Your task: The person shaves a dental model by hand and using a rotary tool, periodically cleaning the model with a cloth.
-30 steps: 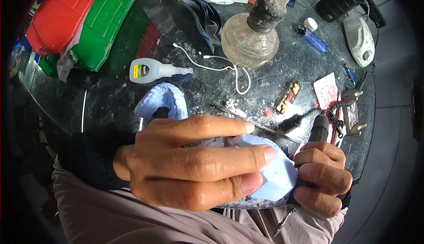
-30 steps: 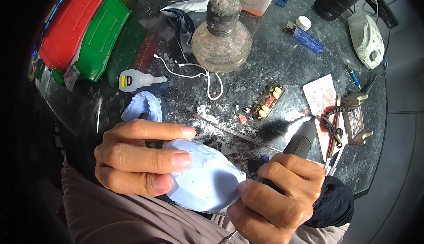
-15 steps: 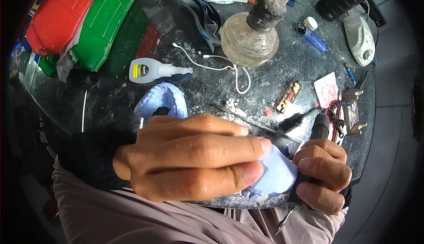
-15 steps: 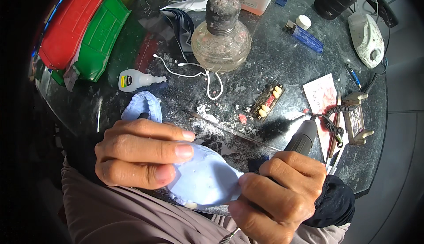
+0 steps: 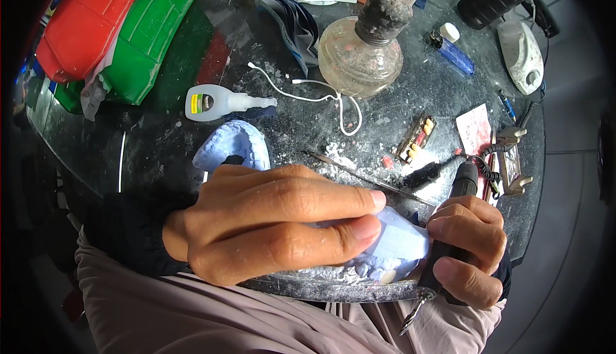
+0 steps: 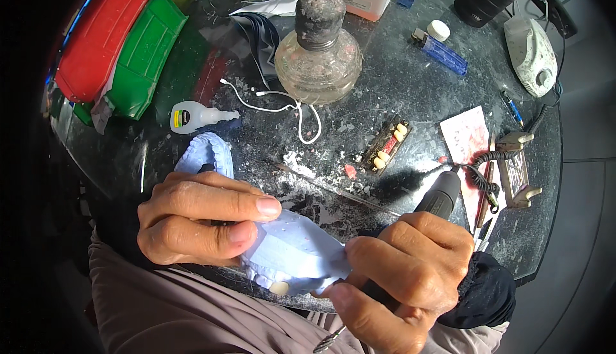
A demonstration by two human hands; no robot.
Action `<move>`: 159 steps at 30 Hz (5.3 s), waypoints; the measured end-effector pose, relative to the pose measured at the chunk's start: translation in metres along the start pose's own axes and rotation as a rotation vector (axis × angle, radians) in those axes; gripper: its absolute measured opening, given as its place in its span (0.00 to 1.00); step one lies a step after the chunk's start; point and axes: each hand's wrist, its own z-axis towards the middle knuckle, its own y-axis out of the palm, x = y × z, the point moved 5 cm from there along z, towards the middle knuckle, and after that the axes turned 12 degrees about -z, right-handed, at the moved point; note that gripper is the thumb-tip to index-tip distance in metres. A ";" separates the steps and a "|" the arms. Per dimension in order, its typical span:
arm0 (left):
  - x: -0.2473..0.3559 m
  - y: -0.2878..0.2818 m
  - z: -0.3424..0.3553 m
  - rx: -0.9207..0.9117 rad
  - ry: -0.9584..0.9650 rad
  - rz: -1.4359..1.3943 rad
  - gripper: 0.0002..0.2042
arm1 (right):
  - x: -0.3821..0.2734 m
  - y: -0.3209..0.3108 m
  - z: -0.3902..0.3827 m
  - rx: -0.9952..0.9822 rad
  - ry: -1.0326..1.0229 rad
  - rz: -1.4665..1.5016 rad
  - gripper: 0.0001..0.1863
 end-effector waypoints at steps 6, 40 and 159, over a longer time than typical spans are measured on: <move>0.002 0.003 0.006 -0.007 0.018 -0.007 0.10 | -0.004 -0.005 0.003 0.008 -0.051 0.002 0.21; -0.019 -0.001 -0.003 0.051 -0.454 -0.115 0.16 | 0.006 0.008 0.016 -0.129 -0.091 -0.248 0.25; 0.005 0.017 -0.005 0.069 -0.040 -0.269 0.03 | -0.027 0.010 0.014 -0.135 -0.152 -0.448 0.10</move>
